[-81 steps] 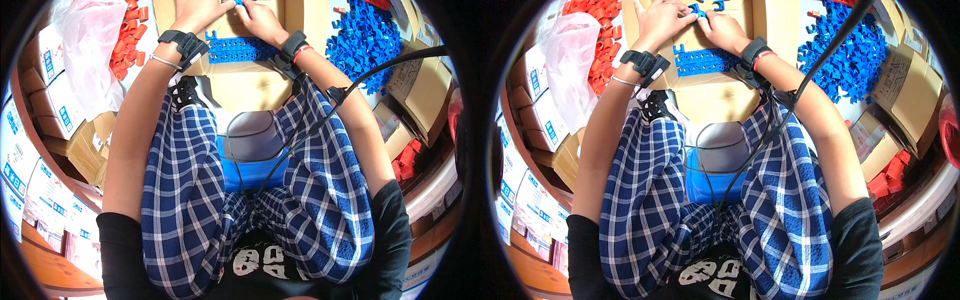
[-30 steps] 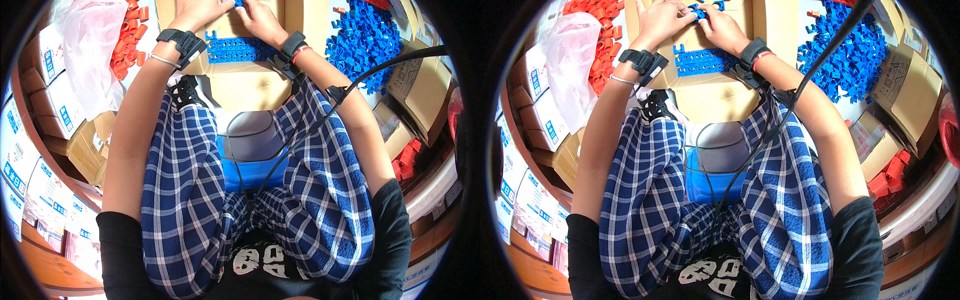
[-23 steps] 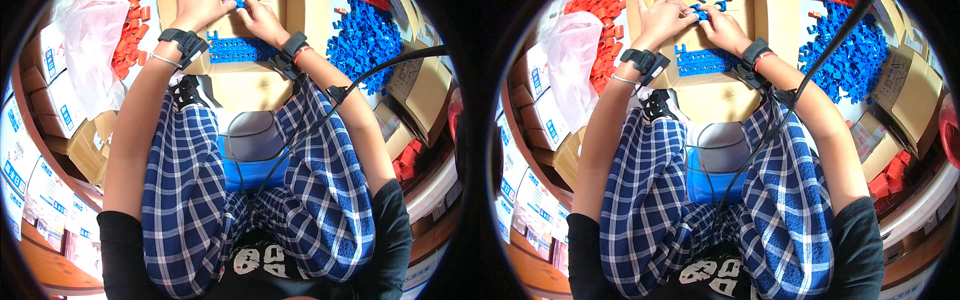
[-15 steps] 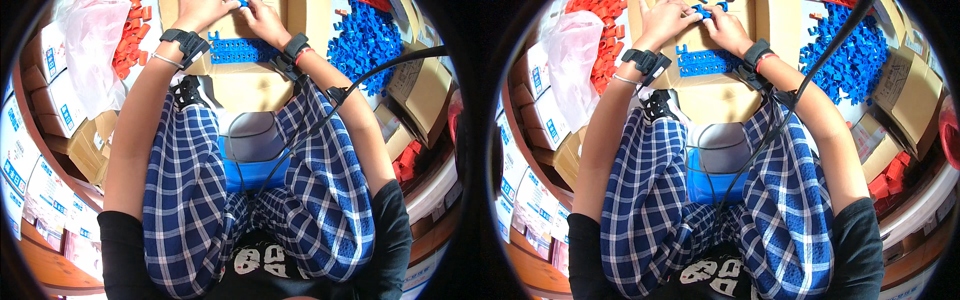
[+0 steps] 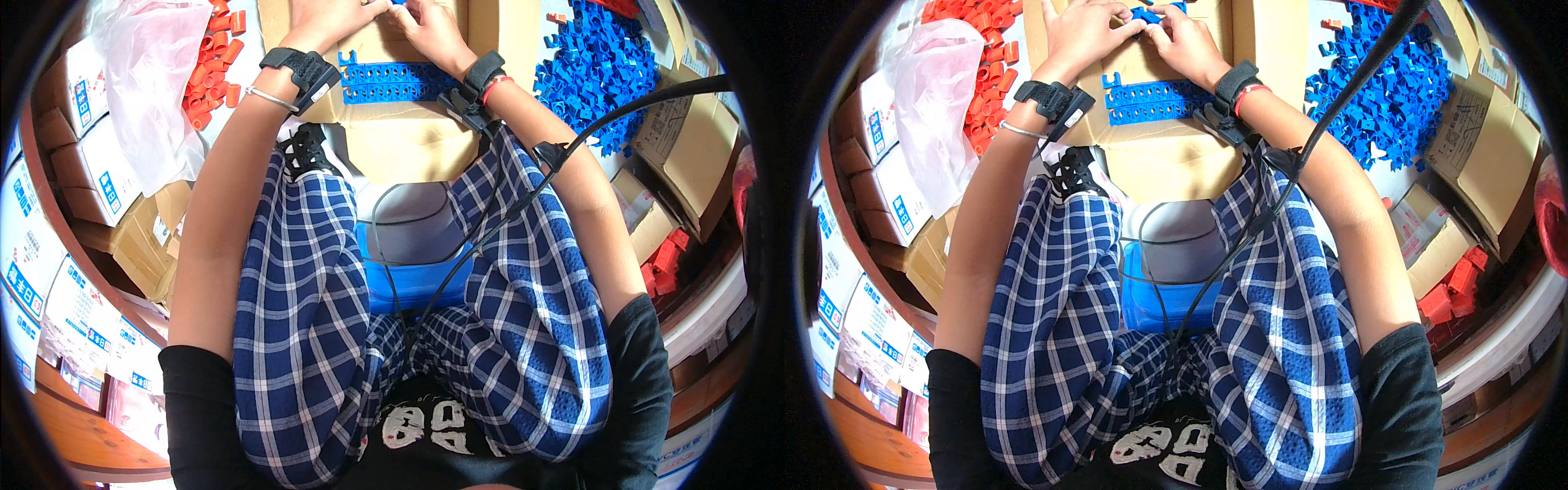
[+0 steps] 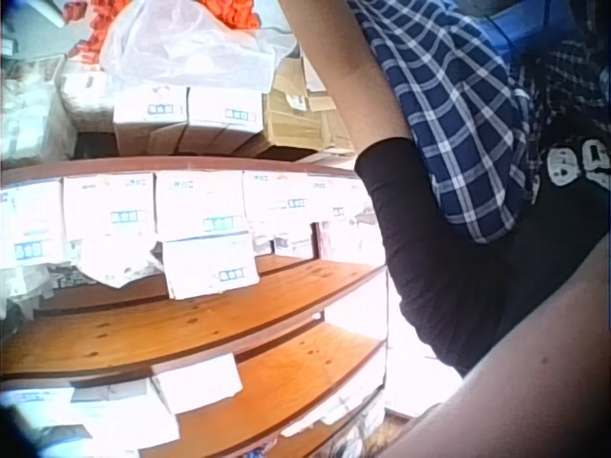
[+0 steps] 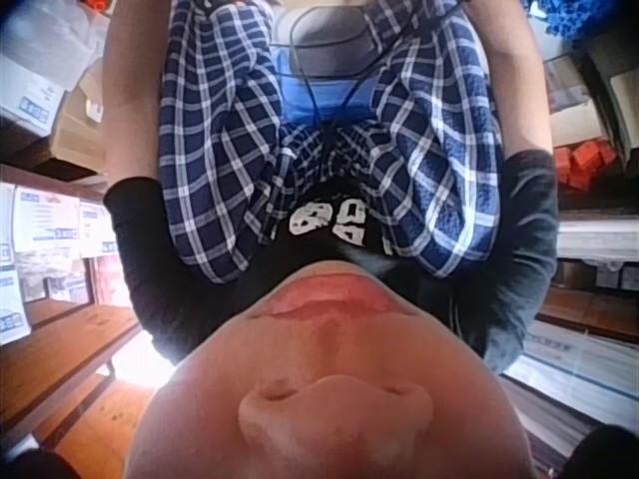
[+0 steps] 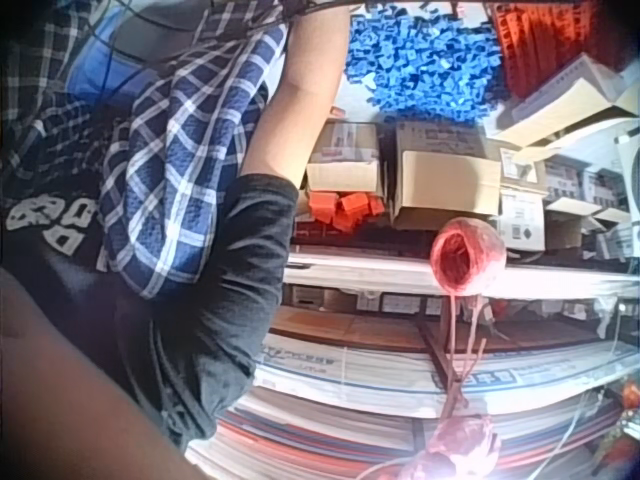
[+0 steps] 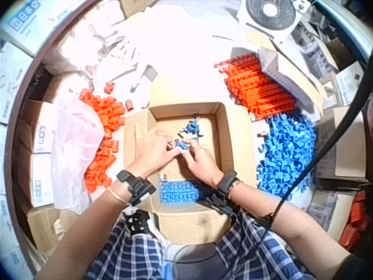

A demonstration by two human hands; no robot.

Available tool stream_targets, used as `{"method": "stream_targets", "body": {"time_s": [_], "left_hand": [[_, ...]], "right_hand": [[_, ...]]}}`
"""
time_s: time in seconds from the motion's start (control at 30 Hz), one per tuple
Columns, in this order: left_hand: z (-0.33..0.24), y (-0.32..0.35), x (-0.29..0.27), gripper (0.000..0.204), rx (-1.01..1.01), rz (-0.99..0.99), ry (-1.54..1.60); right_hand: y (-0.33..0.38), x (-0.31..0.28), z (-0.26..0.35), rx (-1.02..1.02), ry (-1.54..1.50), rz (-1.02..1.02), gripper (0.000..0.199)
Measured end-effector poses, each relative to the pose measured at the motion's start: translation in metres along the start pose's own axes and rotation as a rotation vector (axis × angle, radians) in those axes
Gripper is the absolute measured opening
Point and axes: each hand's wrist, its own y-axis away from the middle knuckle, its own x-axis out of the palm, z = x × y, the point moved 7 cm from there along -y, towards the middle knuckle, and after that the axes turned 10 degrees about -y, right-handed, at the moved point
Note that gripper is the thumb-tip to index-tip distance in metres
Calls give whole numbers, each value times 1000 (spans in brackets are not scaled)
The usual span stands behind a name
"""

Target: The person snaps blue plastic clips onto a blue mounting strip by hand. They pick up individual blue clips from a box and press them into the corresponding slots on the strip until the strip is partially filled.

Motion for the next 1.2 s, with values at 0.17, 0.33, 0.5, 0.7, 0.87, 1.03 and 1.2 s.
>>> {"method": "stream_targets", "body": {"time_s": [0.17,0.33,0.5,0.7,0.87,1.03,1.2], "left_hand": [[-5,-6,3,29,34,9,-15],[-1,-2,-1,28,14,-31,2],[-1,-2,-2,28,-26,-14,29],[-4,-3,-4,26,-18,2,12],[-5,-4,-4,25,26,-22,30],[-9,-3,-9,26,45,-72,2],[-5,-4,-8,30,45,-28,75]], "right_hand": [[0,-6,-2,-85,-30,-25,33],[3,3,11,9,-53,98,41],[2,1,8,26,-71,69,32],[0,3,2,126,-161,88,26],[-1,2,0,79,-147,38,25],[-1,2,-4,86,-196,18,24],[-1,4,-4,84,-170,62,22]]}}
